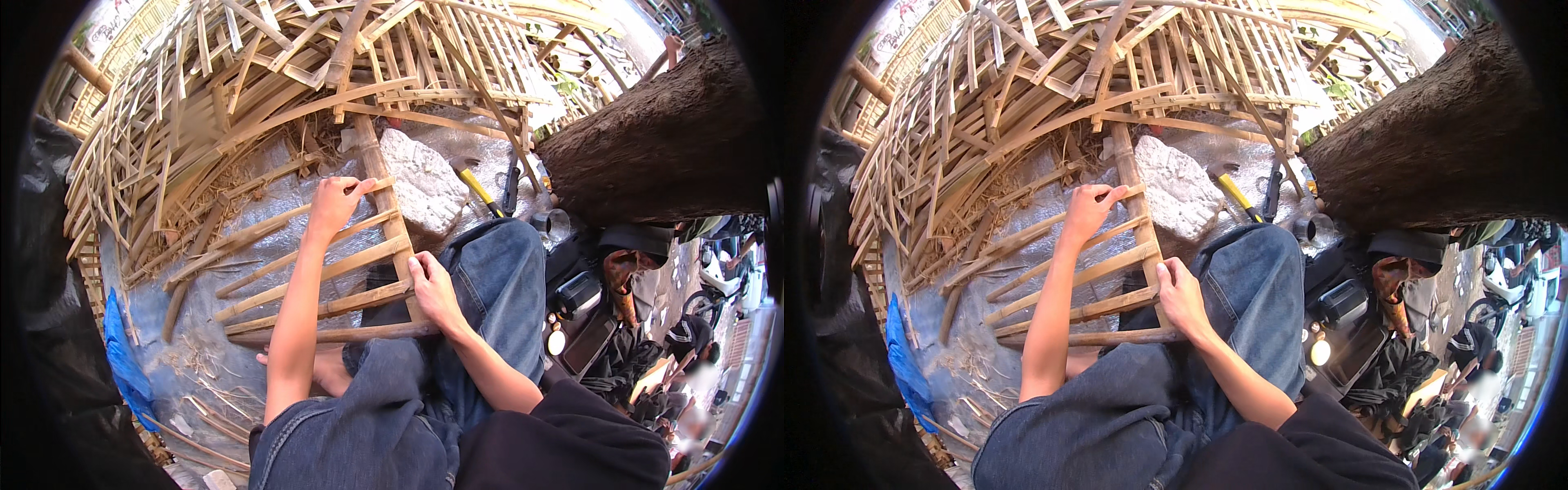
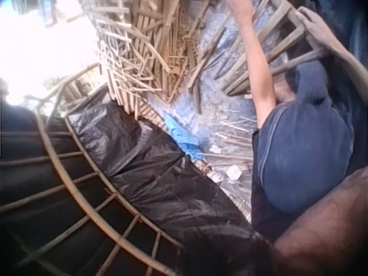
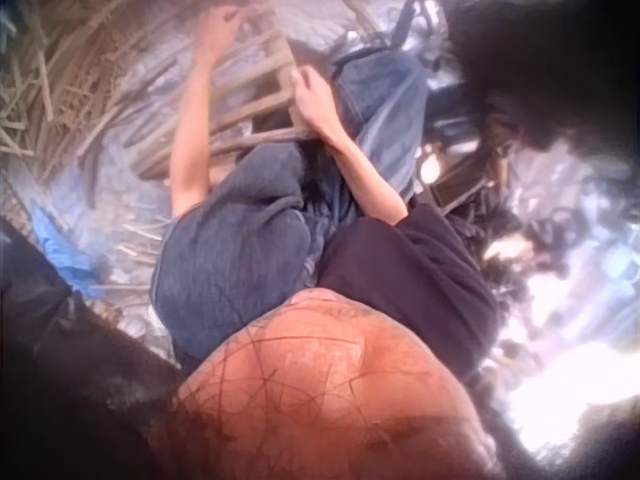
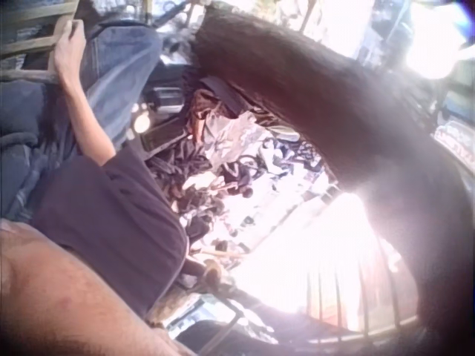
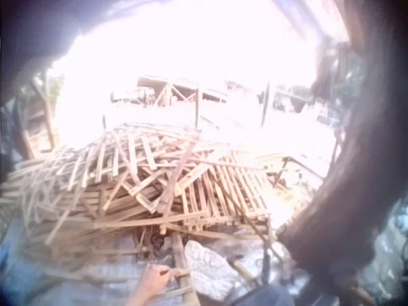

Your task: The person sits on the ground and uses a hammer to attach thin bamboo slats to a wooden frame. They position each slat by hand and hammer a small nail into the wood to secure it.

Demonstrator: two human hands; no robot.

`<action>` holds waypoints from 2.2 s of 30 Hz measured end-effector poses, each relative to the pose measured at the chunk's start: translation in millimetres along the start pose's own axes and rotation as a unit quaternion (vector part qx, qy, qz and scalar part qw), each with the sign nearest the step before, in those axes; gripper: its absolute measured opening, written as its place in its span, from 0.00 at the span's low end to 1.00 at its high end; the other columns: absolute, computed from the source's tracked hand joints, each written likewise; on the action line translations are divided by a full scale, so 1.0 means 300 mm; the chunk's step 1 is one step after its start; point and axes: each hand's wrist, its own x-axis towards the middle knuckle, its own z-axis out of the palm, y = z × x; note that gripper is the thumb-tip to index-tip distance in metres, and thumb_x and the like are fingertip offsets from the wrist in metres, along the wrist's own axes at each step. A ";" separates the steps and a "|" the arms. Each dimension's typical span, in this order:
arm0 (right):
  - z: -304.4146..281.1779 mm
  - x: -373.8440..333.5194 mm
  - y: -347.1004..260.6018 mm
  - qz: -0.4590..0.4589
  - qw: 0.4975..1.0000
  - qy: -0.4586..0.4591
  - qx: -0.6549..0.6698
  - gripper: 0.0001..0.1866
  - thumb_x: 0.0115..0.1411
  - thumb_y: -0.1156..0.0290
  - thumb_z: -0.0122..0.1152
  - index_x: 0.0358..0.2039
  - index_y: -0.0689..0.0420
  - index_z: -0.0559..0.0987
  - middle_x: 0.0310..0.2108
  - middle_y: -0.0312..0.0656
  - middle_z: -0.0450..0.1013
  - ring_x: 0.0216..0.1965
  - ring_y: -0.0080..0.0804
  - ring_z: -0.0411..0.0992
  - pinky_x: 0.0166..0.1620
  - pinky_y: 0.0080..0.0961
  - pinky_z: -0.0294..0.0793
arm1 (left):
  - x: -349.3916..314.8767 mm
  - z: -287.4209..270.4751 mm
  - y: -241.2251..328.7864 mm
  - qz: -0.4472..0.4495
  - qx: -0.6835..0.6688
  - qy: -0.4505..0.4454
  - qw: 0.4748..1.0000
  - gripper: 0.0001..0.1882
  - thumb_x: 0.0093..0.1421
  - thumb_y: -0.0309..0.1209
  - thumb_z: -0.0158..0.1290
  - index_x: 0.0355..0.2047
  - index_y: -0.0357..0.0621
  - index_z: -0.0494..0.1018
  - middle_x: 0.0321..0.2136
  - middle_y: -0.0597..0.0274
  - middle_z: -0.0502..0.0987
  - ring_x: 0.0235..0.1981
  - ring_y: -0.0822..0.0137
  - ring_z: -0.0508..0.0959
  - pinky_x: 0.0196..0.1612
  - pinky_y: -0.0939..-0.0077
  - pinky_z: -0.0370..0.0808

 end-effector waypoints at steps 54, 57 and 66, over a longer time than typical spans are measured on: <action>0.001 0.014 0.032 -0.087 0.996 0.021 -0.023 0.19 0.66 0.64 0.52 0.47 0.68 0.70 0.44 0.60 0.70 0.50 0.56 0.70 0.54 0.43 0.69 | -0.003 0.071 -0.202 0.243 0.318 -0.032 0.916 0.23 0.64 0.21 0.45 0.60 0.43 0.69 0.50 0.51 0.78 0.48 0.48 0.78 0.50 0.55 0.74; -0.056 -0.058 -0.028 -0.164 0.986 0.028 -0.022 0.16 0.65 0.67 0.54 0.47 0.67 0.69 0.43 0.56 0.69 0.49 0.54 0.69 0.53 0.42 0.69 | 0.016 0.051 -0.290 0.132 0.209 -0.061 0.967 0.24 0.65 0.22 0.46 0.62 0.46 0.66 0.55 0.53 0.75 0.50 0.46 0.77 0.51 0.55 0.73; -0.152 -0.074 0.091 -0.284 0.958 0.004 -0.051 0.06 0.62 0.76 0.53 0.38 0.63 0.72 0.38 0.50 0.70 0.42 0.50 0.70 0.47 0.39 0.70 | 0.029 0.076 -0.307 0.287 0.370 -0.017 0.883 0.30 0.65 0.20 0.45 0.67 0.45 0.57 0.57 0.45 0.72 0.53 0.45 0.75 0.52 0.53 0.74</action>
